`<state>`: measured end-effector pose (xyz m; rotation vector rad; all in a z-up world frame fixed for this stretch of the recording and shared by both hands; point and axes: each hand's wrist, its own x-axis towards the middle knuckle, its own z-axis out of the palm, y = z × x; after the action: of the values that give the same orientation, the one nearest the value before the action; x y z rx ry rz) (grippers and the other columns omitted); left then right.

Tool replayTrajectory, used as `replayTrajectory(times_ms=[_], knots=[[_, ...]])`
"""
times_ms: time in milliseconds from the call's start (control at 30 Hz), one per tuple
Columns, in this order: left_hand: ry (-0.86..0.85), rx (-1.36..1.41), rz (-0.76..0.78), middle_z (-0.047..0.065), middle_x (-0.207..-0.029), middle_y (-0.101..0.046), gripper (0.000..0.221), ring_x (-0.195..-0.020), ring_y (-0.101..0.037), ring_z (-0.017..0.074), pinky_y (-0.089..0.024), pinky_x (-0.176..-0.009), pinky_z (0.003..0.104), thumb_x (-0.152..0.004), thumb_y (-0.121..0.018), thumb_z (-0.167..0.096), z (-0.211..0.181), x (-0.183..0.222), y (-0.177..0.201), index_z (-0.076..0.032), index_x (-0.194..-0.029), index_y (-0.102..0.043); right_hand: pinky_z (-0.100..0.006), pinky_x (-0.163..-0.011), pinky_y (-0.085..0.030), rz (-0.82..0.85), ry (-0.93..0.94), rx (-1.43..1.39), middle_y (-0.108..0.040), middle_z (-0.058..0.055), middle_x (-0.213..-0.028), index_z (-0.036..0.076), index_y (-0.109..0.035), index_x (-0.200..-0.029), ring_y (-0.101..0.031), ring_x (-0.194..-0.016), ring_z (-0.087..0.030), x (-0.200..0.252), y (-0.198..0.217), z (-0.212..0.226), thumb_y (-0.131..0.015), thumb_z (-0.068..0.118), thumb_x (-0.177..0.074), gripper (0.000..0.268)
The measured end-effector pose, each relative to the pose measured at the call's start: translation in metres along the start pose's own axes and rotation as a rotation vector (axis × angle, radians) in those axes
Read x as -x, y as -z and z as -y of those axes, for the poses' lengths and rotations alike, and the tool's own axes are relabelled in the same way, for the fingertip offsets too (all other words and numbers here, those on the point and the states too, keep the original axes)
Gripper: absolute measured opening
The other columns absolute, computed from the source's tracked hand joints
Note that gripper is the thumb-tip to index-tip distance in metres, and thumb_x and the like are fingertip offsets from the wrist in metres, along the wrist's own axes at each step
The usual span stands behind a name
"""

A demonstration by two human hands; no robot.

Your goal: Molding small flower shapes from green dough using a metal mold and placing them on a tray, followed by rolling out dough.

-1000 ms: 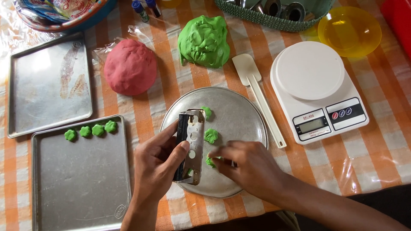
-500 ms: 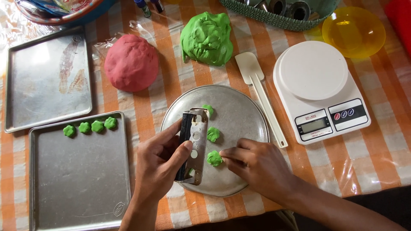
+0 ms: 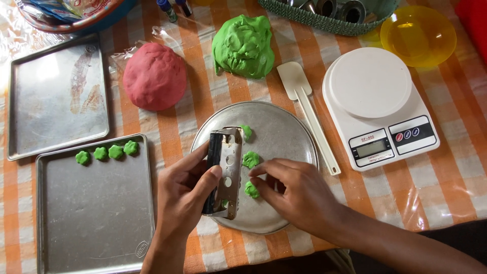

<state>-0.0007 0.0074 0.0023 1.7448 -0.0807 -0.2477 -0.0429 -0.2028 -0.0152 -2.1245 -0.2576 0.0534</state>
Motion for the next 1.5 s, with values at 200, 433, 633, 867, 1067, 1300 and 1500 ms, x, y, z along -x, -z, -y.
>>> replayTrajectory(times_ms=[200,433,633,867,1067,1300,1500], knots=[[-0.145,0.022,0.002,-0.005,-0.072,-0.055,0.056,-0.060,-0.051,0.0045,-0.045,-0.048,0.019,-0.092,-0.068,-0.020,-0.001,0.004,0.000,0.006,-0.141,-0.059,-0.027,-0.051,-0.045,0.334,-0.436,-0.478,-0.069,0.001,-0.062,0.018,-0.071,-0.135,-0.055,-0.051,-0.007,-0.011,-0.004,0.023,-0.061,0.024,-0.096,0.041],[-0.137,0.046,0.026,-0.002,-0.078,-0.062,0.058,-0.061,-0.054,0.0050,-0.047,-0.047,0.018,-0.091,-0.070,-0.020,0.000,0.004,0.003,0.006,-0.141,-0.059,-0.031,-0.054,-0.037,0.370,-0.396,-0.284,-0.059,0.003,-0.062,0.019,-0.077,-0.112,-0.047,-0.052,-0.010,-0.018,-0.006,0.025,-0.070,0.026,-0.095,0.020],[-0.153,0.126,0.072,0.016,-0.082,-0.079,0.057,-0.060,-0.069,0.0118,-0.060,-0.046,0.024,-0.091,-0.067,-0.021,-0.003,0.004,0.005,0.006,-0.140,-0.056,-0.030,-0.053,-0.033,0.351,-0.389,-0.341,-0.049,0.001,-0.056,0.012,-0.050,-0.063,-0.039,-0.053,-0.009,-0.020,-0.010,0.016,-0.082,0.022,-0.094,0.046],[-0.181,0.096,0.000,0.001,-0.079,-0.064,0.058,-0.063,-0.056,0.0067,-0.049,-0.048,0.019,-0.091,-0.069,-0.018,0.005,0.005,0.007,0.008,-0.141,-0.057,-0.027,-0.052,-0.034,0.355,-0.496,-0.319,-0.052,0.001,-0.054,0.012,-0.076,-0.082,-0.042,-0.050,-0.008,-0.023,-0.003,0.021,-0.082,0.022,-0.090,0.014],[-0.205,0.170,-0.033,0.000,-0.069,-0.055,0.056,-0.058,-0.052,0.0078,-0.047,-0.049,0.020,-0.095,-0.064,-0.015,-0.001,0.003,0.008,0.010,-0.143,-0.053,-0.027,-0.056,-0.040,0.263,-0.411,-0.254,-0.061,0.003,-0.059,0.015,-0.082,-0.084,-0.049,-0.054,-0.008,-0.025,0.002,0.019,-0.078,0.030,-0.088,0.016],[-0.266,0.024,-0.198,-0.001,-0.075,-0.057,0.054,-0.064,-0.048,0.0048,-0.045,-0.052,0.020,-0.095,-0.065,-0.022,0.000,0.005,0.012,0.006,-0.140,-0.059,-0.027,-0.051,-0.059,0.267,-0.124,0.256,-0.063,-0.002,-0.103,0.020,-0.078,-0.111,-0.065,-0.055,-0.011,-0.030,-0.019,0.004,-0.065,0.043,-0.097,0.030],[-0.261,0.054,-0.186,-0.001,-0.081,-0.060,0.053,-0.069,-0.049,0.0049,-0.045,-0.055,0.020,-0.095,-0.066,-0.018,-0.001,0.006,0.013,0.007,-0.141,-0.058,-0.043,-0.044,-0.049,0.223,0.141,0.448,-0.055,-0.007,-0.086,0.012,-0.052,-0.110,-0.058,-0.070,-0.026,-0.032,-0.039,-0.004,-0.084,0.024,-0.088,0.041]])
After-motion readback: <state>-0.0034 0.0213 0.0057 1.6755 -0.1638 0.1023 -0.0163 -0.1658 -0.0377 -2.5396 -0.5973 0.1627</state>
